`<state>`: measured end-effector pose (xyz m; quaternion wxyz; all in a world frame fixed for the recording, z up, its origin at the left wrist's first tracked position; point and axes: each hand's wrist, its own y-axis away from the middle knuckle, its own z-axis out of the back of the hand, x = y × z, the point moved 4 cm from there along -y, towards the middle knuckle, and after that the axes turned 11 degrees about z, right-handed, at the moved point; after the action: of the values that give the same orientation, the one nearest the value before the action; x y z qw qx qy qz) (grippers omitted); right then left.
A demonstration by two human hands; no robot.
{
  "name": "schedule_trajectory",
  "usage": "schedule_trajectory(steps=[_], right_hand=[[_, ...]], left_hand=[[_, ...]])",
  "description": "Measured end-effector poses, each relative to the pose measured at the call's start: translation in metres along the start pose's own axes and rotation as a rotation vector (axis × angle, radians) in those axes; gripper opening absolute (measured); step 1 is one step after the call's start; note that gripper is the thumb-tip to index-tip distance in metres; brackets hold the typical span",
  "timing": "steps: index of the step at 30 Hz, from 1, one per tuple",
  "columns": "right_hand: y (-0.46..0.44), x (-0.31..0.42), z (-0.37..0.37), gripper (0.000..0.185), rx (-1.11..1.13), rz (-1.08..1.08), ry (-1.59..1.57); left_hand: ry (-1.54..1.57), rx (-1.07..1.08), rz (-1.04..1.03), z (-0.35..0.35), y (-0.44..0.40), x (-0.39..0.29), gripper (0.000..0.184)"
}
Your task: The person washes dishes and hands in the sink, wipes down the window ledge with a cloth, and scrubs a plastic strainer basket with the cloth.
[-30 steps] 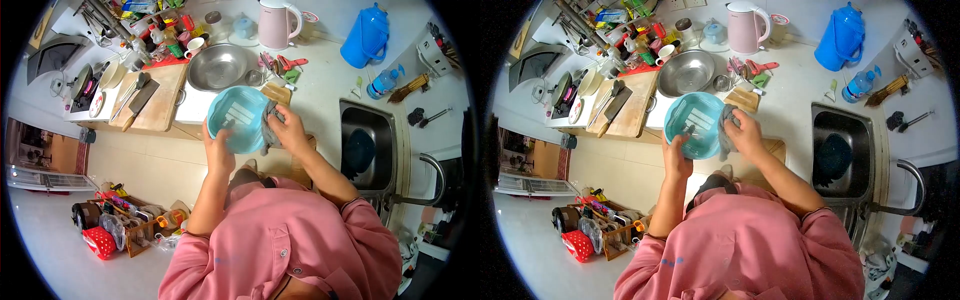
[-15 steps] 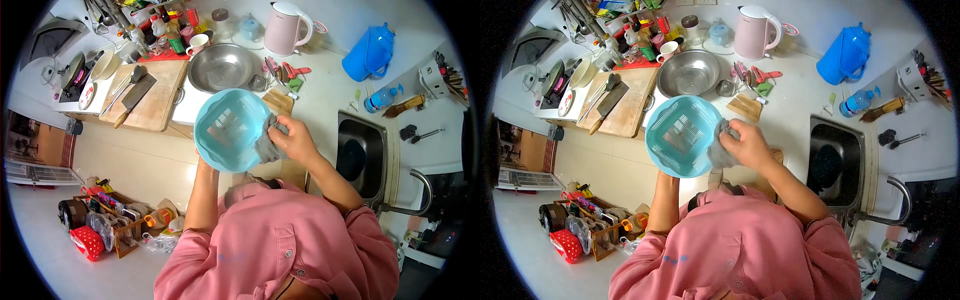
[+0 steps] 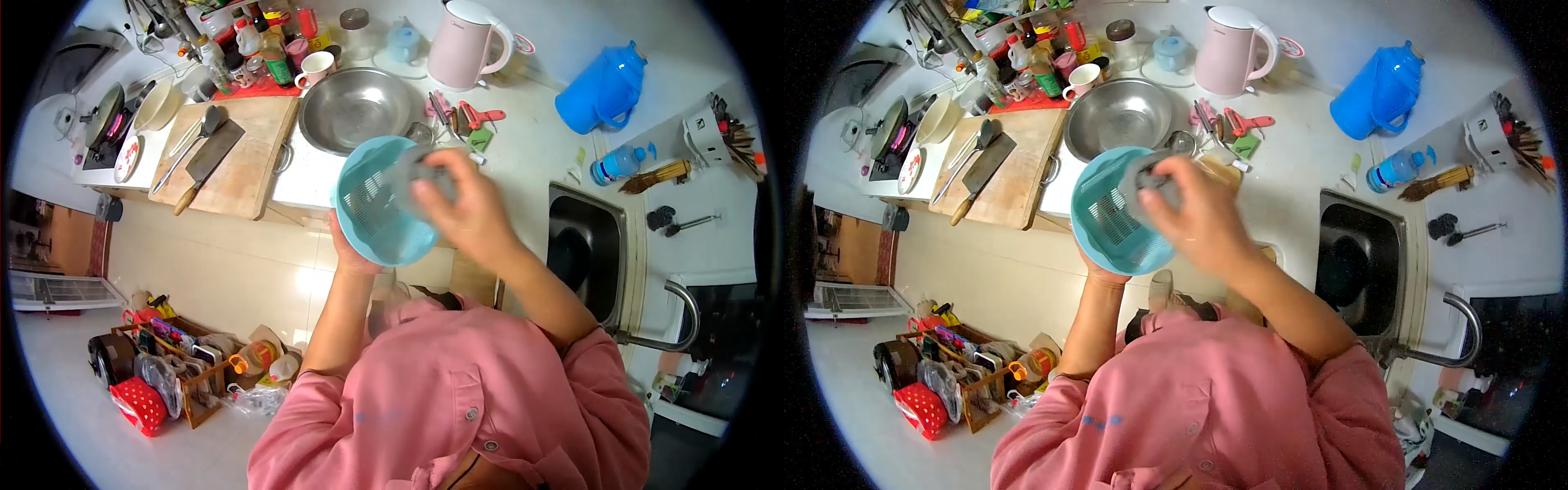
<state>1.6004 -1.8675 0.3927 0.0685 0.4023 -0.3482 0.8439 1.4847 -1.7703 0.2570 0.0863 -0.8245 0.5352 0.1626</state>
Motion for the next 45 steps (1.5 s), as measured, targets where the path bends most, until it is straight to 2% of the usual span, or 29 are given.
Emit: schedule_trajectory(steps=[3,6,7,10,12,13,15,17,18,20,21,22,24,25,26,28,29,31,32,33,34,35,38,39,42,43,45], right_hand=[[0.001,-0.002,-0.031,0.031,0.003,0.195,0.286],[-0.008,-0.012,-0.035,0.031,0.018,0.148,0.242],[-0.012,-0.014,-0.032,0.028,0.066,0.071,0.103],[-0.007,-0.008,-0.034,0.029,0.211,0.224,-0.131],[-0.001,0.001,-0.035,0.026,0.221,0.295,-0.189],[-0.002,-0.003,-0.033,0.026,0.360,0.323,-0.205],[0.003,-0.004,-0.028,0.025,0.631,0.356,-0.242],[0.011,0.002,-0.023,0.025,0.892,0.369,-0.284],[0.010,0.001,-0.018,0.024,0.830,0.307,-0.282],[0.007,-0.002,-0.008,0.023,0.707,0.190,-0.274],[0.004,-0.003,-0.001,0.019,0.547,0.094,-0.255],[0.001,-0.008,0.003,0.019,0.374,-0.083,-0.452],[0.001,-0.018,0.003,0.021,0.012,-0.443,-0.840],[0.005,-0.014,-0.004,0.024,-0.021,-0.415,-0.838],[0.011,-0.009,-0.008,0.028,-0.058,-0.385,-0.832],[0.013,0.002,-0.001,0.026,0.066,-0.228,-0.581],[0.015,0.002,-0.001,0.025,0.231,-0.186,-0.514],[0.024,0.001,0.003,0.024,0.558,-0.097,-0.370],[0.027,0.000,0.008,0.025,0.507,-0.056,-0.370],[0.031,-0.003,0.012,0.025,0.459,-0.011,-0.365],[0.034,-0.002,0.015,0.025,0.411,0.033,-0.360],[0.036,0.000,0.020,0.024,0.270,-0.047,-0.474],[0.032,0.019,0.020,0.027,0.152,0.333,-0.309],[0.030,0.029,0.015,0.033,0.206,0.386,-0.260],[0.009,0.016,0.013,0.029,-0.010,0.362,-0.084],[0.002,0.010,0.011,0.024,-0.054,0.284,-0.082],[0.004,0.013,0.002,0.024,-0.011,0.311,-0.112]], left_hand=[[-0.183,0.040,-0.021,-0.023,-0.001,0.007,0.079],[-0.215,-0.079,0.009,-0.025,0.000,0.023,0.081],[-0.226,-0.055,0.014,-0.024,0.000,0.022,0.078],[-0.148,-0.123,0.081,-0.021,-0.005,0.023,0.078],[-0.026,-0.121,0.013,0.005,-0.007,0.033,0.065],[0.049,-0.097,0.015,0.013,-0.009,0.033,0.062],[-0.085,-0.163,0.022,0.044,-0.007,0.034,0.057],[-0.095,-0.191,0.076,0.032,-0.003,0.033,0.054],[-0.099,-0.204,0.104,0.025,-0.001,0.033,0.053],[-0.202,-0.231,0.024,0.026,-0.011,0.038,0.053],[-0.104,-0.125,0.098,0.026,-0.017,0.036,0.054],[0.028,-0.077,0.169,0.004,-0.013,0.036,0.056],[-0.014,-0.139,0.100,-0.032,-0.016,0.034,0.059],[-0.021,-0.165,0.099,-0.047,-0.014,0.034,0.065],[-0.202,-0.178,0.072,-0.053,-0.008,0.036,0.073],[-0.076,0.219,0.065,-0.058,-0.006,0.034,0.061],[-0.092,0.148,0.076,-0.054,-0.003,0.034,0.067],[-0.058,0.186,0.124,-0.058,-0.002,0.029,0.066],[-0.038,0.210,0.144,-0.064,-0.002,0.027,0.066],[-0.214,-0.091,0.117,-0.063,0.002,0.029,0.066],[-0.160,-0.243,0.094,-0.062,0.001,0.031,0.065],[-0.079,-0.167,0.117,-0.062,-0.001,0.032,0.064],[0.084,0.066,0.193,-0.050,-0.003,0.037,0.061],[0.121,0.142,0.229,-0.046,0.000,0.040,0.061],[-0.044,-0.262,0.201,-0.065,0.011,0.052,0.067],[-0.044,-0.257,0.237,-0.060,0.009,0.055,0.066],[-0.121,-0.188,0.188,-0.055,0.015,0.048,0.067]])
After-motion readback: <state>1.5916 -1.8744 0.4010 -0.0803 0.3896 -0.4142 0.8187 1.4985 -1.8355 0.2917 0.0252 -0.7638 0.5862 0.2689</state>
